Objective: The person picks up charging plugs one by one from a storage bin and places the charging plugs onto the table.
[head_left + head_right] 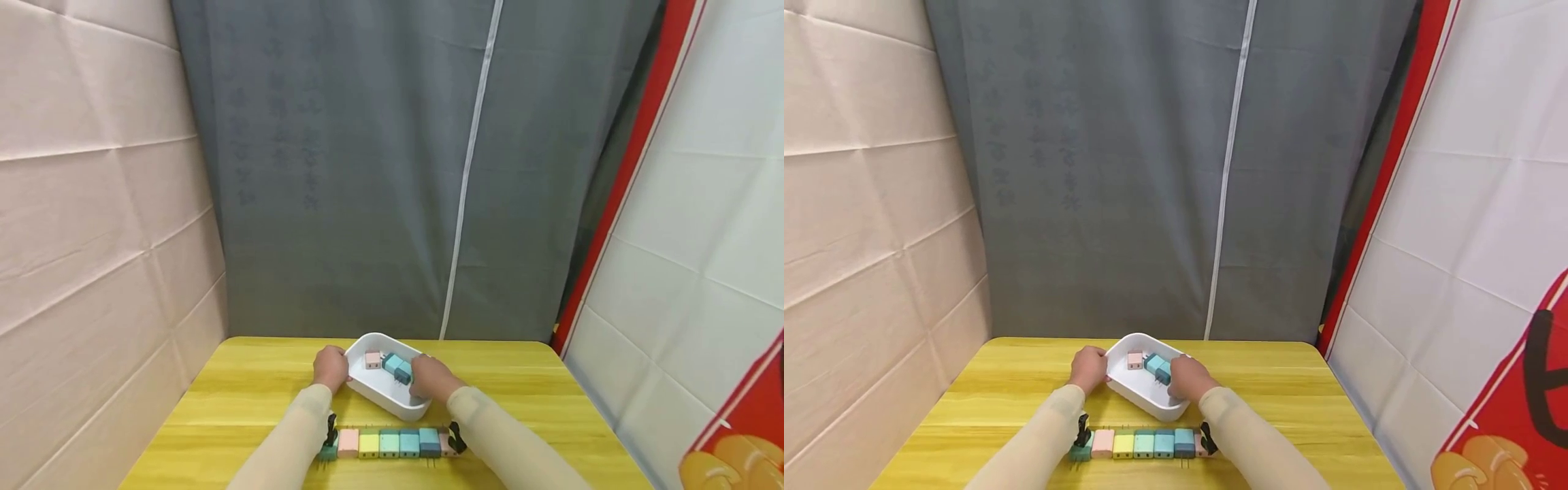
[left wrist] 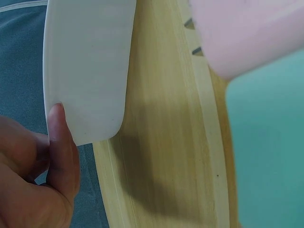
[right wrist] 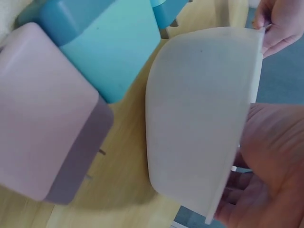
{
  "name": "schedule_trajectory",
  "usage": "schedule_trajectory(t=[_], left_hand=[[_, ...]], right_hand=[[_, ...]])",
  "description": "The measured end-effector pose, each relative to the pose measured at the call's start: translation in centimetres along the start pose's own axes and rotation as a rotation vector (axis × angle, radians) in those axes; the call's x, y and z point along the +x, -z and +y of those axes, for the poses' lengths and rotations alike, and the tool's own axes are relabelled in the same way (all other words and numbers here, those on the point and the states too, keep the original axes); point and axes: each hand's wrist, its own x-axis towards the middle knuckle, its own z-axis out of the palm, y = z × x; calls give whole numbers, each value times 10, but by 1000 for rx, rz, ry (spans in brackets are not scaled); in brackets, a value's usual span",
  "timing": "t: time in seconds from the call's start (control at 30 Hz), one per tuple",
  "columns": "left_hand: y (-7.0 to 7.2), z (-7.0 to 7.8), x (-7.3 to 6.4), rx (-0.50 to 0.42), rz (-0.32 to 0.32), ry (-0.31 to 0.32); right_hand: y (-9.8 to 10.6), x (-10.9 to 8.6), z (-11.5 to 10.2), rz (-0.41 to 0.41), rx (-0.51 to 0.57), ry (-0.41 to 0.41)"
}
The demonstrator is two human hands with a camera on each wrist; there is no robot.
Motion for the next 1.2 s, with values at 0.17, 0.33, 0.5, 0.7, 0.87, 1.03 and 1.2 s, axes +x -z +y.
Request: schedule_trajectory(t=[0.17,0.33,0.5,0.7,0.87,1.03,1.2], left_hand=[[-3,-4,3,17,-4,-8],[-6,-10,6,10,-19,0],[-6,-10,7,11,-24,13],[-5,-9,9,9,-29,25],[-4,-7,8,21,-25,18],[-2,-4,7,25,-23,13],[-3,-2,5,23,-23,23]], right_hand=[[12,-11,0,37,36,60],[17,-22,5,79,42,110],[25,-37,10,145,72,140],[37,-57,17,195,88,181],[42,-71,25,204,100,201],[43,-82,33,206,98,205],[44,-96,37,189,115,181]])
